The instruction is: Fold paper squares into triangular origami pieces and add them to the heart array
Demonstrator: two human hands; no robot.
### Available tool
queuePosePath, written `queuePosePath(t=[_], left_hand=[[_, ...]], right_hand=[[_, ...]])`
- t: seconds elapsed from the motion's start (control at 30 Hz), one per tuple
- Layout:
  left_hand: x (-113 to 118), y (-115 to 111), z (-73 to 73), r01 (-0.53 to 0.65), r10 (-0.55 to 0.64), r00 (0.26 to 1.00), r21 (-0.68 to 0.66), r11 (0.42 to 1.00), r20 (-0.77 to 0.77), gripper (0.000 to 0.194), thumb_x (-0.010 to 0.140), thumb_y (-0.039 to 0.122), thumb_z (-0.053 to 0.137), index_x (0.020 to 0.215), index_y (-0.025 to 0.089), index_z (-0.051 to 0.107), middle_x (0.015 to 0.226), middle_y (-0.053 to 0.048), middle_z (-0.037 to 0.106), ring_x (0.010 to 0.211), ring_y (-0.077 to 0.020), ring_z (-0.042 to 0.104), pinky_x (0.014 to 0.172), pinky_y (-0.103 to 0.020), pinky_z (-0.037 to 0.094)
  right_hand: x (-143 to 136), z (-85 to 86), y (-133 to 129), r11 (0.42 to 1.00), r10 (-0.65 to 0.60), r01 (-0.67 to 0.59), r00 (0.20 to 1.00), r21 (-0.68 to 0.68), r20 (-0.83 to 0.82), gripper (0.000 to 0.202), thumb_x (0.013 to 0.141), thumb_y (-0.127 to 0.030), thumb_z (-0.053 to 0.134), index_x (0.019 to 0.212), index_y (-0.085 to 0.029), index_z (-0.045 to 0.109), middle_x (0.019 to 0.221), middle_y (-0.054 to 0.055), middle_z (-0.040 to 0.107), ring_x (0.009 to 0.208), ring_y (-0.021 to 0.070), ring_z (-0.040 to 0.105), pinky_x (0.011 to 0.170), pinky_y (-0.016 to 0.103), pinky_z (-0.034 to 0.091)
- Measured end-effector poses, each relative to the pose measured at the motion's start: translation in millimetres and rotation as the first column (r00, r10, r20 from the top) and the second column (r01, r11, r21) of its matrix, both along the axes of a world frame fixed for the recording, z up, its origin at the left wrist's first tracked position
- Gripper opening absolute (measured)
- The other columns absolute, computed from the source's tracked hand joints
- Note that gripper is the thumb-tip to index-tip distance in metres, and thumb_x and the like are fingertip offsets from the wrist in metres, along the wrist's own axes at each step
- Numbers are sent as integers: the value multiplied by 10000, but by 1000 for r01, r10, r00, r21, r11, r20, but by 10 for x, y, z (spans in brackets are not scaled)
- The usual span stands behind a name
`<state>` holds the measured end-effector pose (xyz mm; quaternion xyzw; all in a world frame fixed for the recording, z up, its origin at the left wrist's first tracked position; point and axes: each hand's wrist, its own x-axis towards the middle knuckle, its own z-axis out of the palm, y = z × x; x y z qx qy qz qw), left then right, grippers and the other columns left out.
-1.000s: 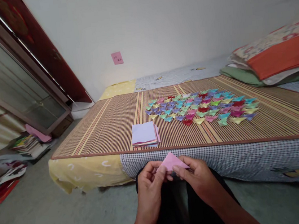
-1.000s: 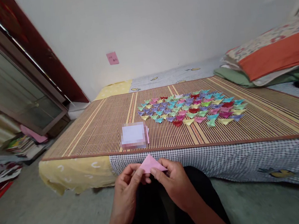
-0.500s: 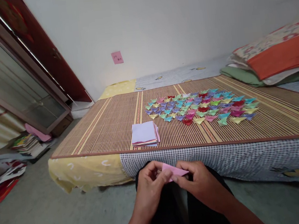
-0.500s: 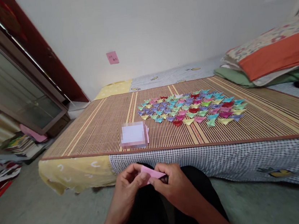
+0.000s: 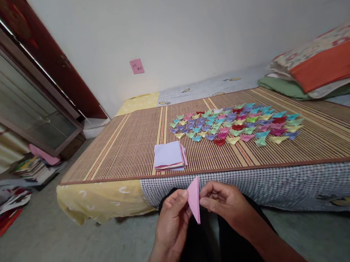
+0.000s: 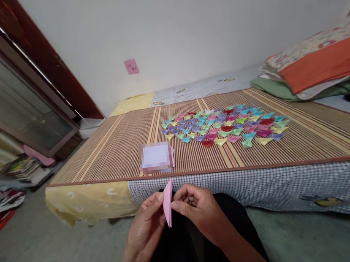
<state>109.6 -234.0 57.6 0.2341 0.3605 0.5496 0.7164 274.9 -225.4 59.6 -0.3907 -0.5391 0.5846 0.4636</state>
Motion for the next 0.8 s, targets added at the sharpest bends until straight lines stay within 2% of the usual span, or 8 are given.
queuePosePath(t=[0.27,0.33,0.4,0.53,0.6,0.67,0.7,0.8], left_hand=[[55,-43,23,79,-78,992,-6,997,99,272,731,284,887,686,116,678,634,-1,644,570,-76,525,614,-187,457],[64,-48,2,58,-59,998,30,998,30,303,762,332,861,676,127,655,609,16,602,563,-76,493,603,-188,433],[76,-47,-31,-2,17,991,106,994,-136,333,799,379,824,673,133,639,586,35,547,550,-74,446,564,-183,385],[115,-62,-65,-128,249,840,271,954,-483,250,824,334,781,974,162,680,775,7,635,648,-115,532,598,-209,410],[137,-100,-42,-166,400,682,402,900,-613,230,830,269,757,1026,196,661,900,-16,651,770,-154,589,677,-243,454],[157,-155,-1,-101,518,503,548,830,-692,66,858,231,715,882,200,661,929,-29,633,854,-178,592,740,-265,461],[167,-184,20,-41,527,465,578,815,-711,63,888,232,681,840,200,658,915,-29,627,853,-180,589,750,-271,461],[197,-246,68,53,423,505,516,855,-752,88,955,284,618,981,208,654,893,-20,648,802,-172,603,735,-271,473]], right_hand=[[6,20,-4,999,53,-53,997,-5,-48,219,851,-360,711,763,-173,641,672,-21,583,647,133,536,634,258,430],[-6,30,-10,998,55,-55,998,11,-38,162,861,-316,667,782,-179,628,691,-17,595,650,140,550,642,266,453],[-38,36,-29,998,-3,2,1000,58,16,100,862,-259,626,793,-188,617,710,-15,601,647,141,551,637,266,463],[-109,28,-76,929,-285,208,930,307,233,142,854,-190,585,717,-206,551,634,-39,532,575,124,501,556,237,408],[-126,10,-87,858,-399,231,863,459,310,158,858,-165,568,711,-210,536,622,-43,516,559,122,497,549,236,395],[-131,-15,-87,785,-474,212,811,583,344,173,873,-138,542,717,-211,527,635,-38,515,563,123,504,560,238,397],[-131,-28,-86,752,-499,194,792,630,351,182,882,-126,530,722,-211,525,642,-36,513,566,125,505,562,239,396],[-135,-55,-82,680,-526,116,765,724,371,183,895,-87,510,761,-206,546,670,-22,524,593,139,520,572,244,403]])
